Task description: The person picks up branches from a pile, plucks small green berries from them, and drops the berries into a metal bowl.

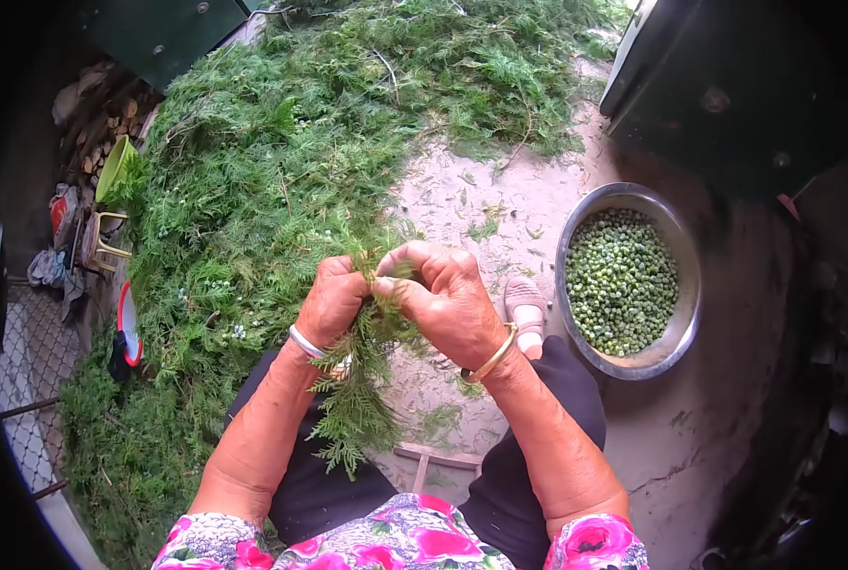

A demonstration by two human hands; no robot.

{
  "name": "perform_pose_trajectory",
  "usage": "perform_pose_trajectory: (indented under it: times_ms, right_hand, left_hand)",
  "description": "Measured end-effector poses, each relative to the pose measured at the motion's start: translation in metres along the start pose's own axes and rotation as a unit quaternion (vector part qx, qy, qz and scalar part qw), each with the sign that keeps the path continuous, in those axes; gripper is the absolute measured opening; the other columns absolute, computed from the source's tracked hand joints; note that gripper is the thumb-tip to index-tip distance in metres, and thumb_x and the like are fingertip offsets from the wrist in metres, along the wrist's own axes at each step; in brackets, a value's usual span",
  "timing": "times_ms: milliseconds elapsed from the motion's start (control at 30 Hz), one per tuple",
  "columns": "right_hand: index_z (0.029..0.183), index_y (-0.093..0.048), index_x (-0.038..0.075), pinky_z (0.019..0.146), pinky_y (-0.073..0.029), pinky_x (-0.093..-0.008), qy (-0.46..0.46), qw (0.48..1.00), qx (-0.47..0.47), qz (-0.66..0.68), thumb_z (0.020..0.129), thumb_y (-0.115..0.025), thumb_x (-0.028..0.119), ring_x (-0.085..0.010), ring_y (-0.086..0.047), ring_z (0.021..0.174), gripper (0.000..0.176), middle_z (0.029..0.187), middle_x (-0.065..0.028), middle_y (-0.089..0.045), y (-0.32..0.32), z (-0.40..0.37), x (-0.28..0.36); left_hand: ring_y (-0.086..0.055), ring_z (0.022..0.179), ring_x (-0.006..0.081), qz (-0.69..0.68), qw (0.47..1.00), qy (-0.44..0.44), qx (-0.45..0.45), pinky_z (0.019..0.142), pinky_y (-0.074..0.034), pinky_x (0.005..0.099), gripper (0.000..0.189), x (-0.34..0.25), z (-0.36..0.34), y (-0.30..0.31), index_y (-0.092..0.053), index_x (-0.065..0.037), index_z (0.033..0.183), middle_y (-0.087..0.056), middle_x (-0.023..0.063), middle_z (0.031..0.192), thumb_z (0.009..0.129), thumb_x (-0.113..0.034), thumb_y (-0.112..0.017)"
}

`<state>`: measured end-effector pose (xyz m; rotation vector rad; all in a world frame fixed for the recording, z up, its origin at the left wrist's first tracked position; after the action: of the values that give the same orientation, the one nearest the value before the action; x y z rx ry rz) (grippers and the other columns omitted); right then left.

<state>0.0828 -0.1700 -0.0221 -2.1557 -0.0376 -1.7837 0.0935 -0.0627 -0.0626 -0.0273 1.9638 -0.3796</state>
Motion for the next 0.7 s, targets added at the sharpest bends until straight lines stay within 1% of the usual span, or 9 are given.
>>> perform_pose_trajectory:
  times_ms: [100, 167, 233, 367, 433, 500, 533, 633, 700]
  right_hand:
    - [0.090, -0.060, 0.000, 0.044, -0.032, -0.0178, -0.031, 0.966, 0.069, 0.247, 0.085, -0.057, 0.010, -0.0031, -0.041, 0.050, 0.011, 0.063, 0.0027, -0.051, -0.009, -0.008, 0.004]
    - [0.090, -0.059, -0.001, 0.044, -0.032, -0.0170, 0.034, 0.964, 0.055, 0.257, 0.086, -0.054, 0.007, -0.0039, -0.042, 0.050, 0.011, 0.067, -0.0004, -0.054, 0.007, -0.018, 0.035]
    - [0.090, -0.058, -0.004, 0.045, -0.034, -0.0171, 0.098, 0.962, -0.096, 0.238, 0.083, -0.054, 0.005, -0.0044, -0.043, 0.050, 0.012, 0.070, -0.0029, -0.057, 0.061, -0.025, 0.045]
    - [0.100, -0.057, -0.009, 0.059, -0.046, -0.0223, 0.095, 0.926, -0.365, 0.019, 0.072, -0.053, 0.002, -0.0110, -0.055, 0.064, 0.030, 0.082, -0.0098, -0.061, 0.196, -0.076, 0.039]
    - [0.111, -0.054, -0.012, 0.075, -0.050, -0.0287, 0.021, 0.832, -0.483, -0.271, 0.071, -0.054, 0.004, -0.0211, -0.062, 0.081, 0.043, 0.095, -0.0181, -0.063, 0.262, -0.113, 0.026]
    - [0.117, -0.051, -0.012, 0.086, -0.047, -0.0323, -0.002, 0.737, -0.494, -0.462, 0.071, -0.056, 0.006, -0.0277, -0.063, 0.093, 0.050, 0.105, -0.0244, -0.061, 0.257, -0.120, 0.039]
    - [0.114, -0.052, -0.013, 0.085, -0.047, -0.0333, 0.008, 0.749, -0.508, -0.425, 0.072, -0.058, 0.007, -0.0287, -0.062, 0.097, 0.047, 0.106, -0.0258, -0.061, 0.244, -0.120, 0.046]
    - [0.099, -0.061, -0.004, 0.071, -0.049, -0.0248, 0.190, 0.853, -0.414, -0.257, 0.076, -0.065, 0.000, -0.0117, -0.059, 0.077, 0.024, 0.087, -0.0082, -0.064, 0.166, -0.087, 0.064]
    - [0.097, -0.062, -0.002, 0.069, -0.050, -0.0241, 0.187, 0.898, -0.326, -0.229, 0.076, -0.066, -0.001, -0.0116, -0.061, 0.075, 0.022, 0.084, -0.0066, -0.065, 0.114, -0.063, 0.062]
  left_hand:
    - [-0.055, 0.056, 0.0088, -0.038, 0.998, 0.004, -0.052, 0.051, -0.044, 0.0233, 0.009, 0.015, 0.002, 0.009, -0.063, -0.003, 0.082, -0.060, 0.0007, 0.068, 0.081, -0.011, -0.061]
    - [-0.056, 0.059, 0.0098, -0.053, 0.996, -0.029, -0.067, 0.048, -0.043, 0.0241, 0.010, 0.005, -0.004, 0.023, -0.062, -0.005, 0.084, -0.059, 0.0012, 0.069, 0.083, -0.015, -0.061]
    - [-0.051, 0.055, 0.0099, -0.033, 0.996, 0.045, -0.070, 0.045, -0.039, 0.0260, 0.010, 0.014, 0.003, 0.041, -0.060, -0.004, 0.086, -0.056, 0.0009, 0.067, 0.084, -0.014, -0.059]
    - [-0.042, 0.051, 0.0092, -0.140, 0.988, 0.065, -0.015, 0.045, -0.034, 0.0260, 0.011, -0.005, -0.006, 0.028, -0.055, -0.005, 0.089, -0.050, -0.0016, 0.062, 0.085, -0.014, -0.057]
    - [-0.035, 0.050, 0.0084, -0.226, 0.971, 0.049, 0.067, 0.047, -0.030, 0.0244, 0.011, -0.018, -0.010, 0.015, -0.051, -0.006, 0.090, -0.044, -0.0032, 0.058, 0.085, -0.015, -0.055]
    - [-0.034, 0.052, 0.0080, -0.212, 0.972, 0.032, 0.095, 0.049, -0.029, 0.0227, 0.015, -0.029, -0.012, 0.009, -0.049, -0.007, 0.091, -0.042, -0.0038, 0.057, 0.086, -0.019, -0.055]
    - [-0.034, 0.052, 0.0081, -0.229, 0.965, 0.028, 0.124, 0.049, -0.029, 0.0229, 0.015, -0.031, -0.013, 0.007, -0.048, -0.007, 0.091, -0.041, -0.0038, 0.058, 0.086, -0.019, -0.055]
    - [-0.033, 0.053, 0.0081, -0.233, 0.963, 0.015, 0.136, 0.049, -0.028, 0.0237, 0.016, -0.035, -0.018, 0.000, -0.047, -0.007, 0.090, -0.040, -0.0037, 0.057, 0.087, -0.021, -0.055]
    - [-0.035, 0.052, 0.0096, -0.272, 0.948, 0.007, 0.168, 0.049, -0.029, 0.0249, 0.014, -0.036, -0.019, -0.005, -0.051, -0.004, 0.088, -0.042, -0.0023, 0.056, 0.084, -0.017, -0.056]
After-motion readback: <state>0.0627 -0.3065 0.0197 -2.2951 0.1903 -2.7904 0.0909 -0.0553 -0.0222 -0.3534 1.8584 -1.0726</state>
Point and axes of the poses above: each hand's wrist, its own z-axis towards the middle knuckle, its own y-axis out of the back of the hand, x = y × z, the point moved 10 cm from there along z, towards the middle knuckle
